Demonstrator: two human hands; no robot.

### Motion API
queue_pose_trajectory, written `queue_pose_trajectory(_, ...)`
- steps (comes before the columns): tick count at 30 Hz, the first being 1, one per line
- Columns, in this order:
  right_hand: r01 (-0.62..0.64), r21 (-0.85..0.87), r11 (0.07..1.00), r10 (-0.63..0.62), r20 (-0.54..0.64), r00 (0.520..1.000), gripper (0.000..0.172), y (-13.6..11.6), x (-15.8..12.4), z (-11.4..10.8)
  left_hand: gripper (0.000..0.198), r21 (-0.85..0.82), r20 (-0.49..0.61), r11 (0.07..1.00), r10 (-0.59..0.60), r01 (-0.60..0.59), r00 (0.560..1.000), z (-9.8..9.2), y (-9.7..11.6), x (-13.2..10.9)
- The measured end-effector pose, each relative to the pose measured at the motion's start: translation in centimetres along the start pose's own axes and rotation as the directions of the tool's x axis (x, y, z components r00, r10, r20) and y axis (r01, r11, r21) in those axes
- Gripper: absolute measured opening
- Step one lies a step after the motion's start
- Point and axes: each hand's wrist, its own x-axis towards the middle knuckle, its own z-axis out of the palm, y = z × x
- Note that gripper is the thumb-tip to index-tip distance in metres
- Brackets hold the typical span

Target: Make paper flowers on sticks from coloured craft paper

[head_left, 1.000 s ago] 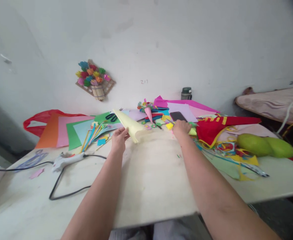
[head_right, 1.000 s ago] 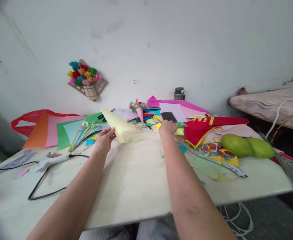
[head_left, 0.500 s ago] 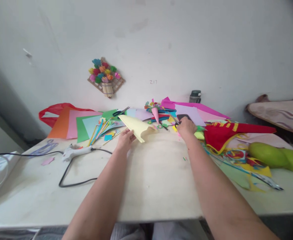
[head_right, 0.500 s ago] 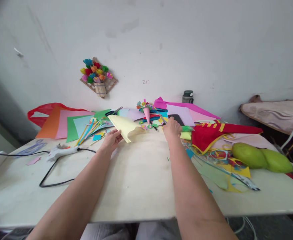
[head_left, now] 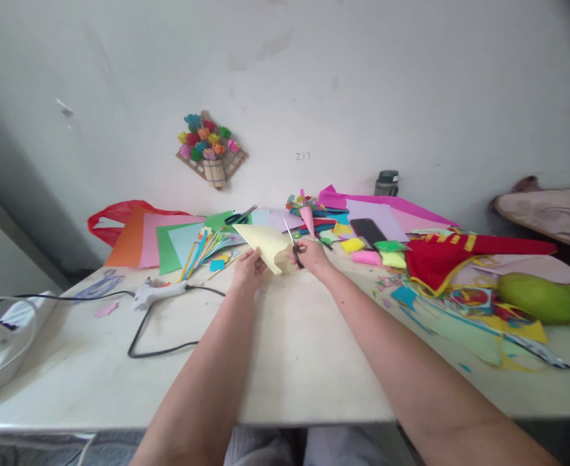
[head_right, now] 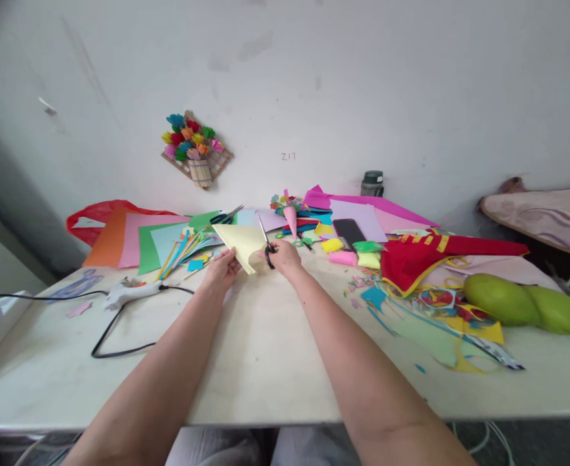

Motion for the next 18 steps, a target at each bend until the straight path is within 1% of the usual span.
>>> queue_pose_trajectory(2, 0.012, 0.092, 0.996, -0.009, -0.033, 0.999, 0.028, 0.0, -0.4, 1.1, 0.007, -0.003, -0.009, 1.000, 0.000, 0.000, 1.000, 0.1, 0.0, -0.1)
queue_pose_trajectory(5, -0.009, 0.231, 0.973, 0.012, -0.011, 1.000, 0.030, -0.2, -1.0, 2.2, 0.011, 0.004, -0.023, 1.000, 0.016, -0.016, 1.000, 0.3, 0.0, -0.2)
queue_pose_trajectory(7, -0.029, 0.272, 0.962, 0.031, -0.003, 1.000, 0.030, -0.4, -1.2, 2.7, 0.013, 0.010, -0.022, 1.000, 0.030, -0.029, 0.999, 0.4, 0.0, -0.2)
queue_pose_trajectory(10, -0.035, 0.268, 0.963, 0.046, -0.038, 0.998, 0.032, -0.6, -1.3, 3.0, 0.015, 0.033, -0.023, 0.999, 0.037, -0.036, 0.999, 0.4, 0.0, -0.2)
queue_pose_trajectory(13, -0.015, 0.237, 0.971, 0.036, -0.084, 0.996, 0.035, -0.5, -1.2, 3.2, 0.015, 0.043, -0.022, 0.999, 0.029, -0.028, 0.999, 0.5, 0.0, -0.2)
queue_pose_trajectory(18, 0.001, 0.217, 0.976, 0.030, -0.142, 0.989, 0.034, -0.1, -0.9, 3.3, 0.010, 0.063, 0.065, 0.998, -0.011, 0.007, 0.998, 0.5, 0.0, -0.5)
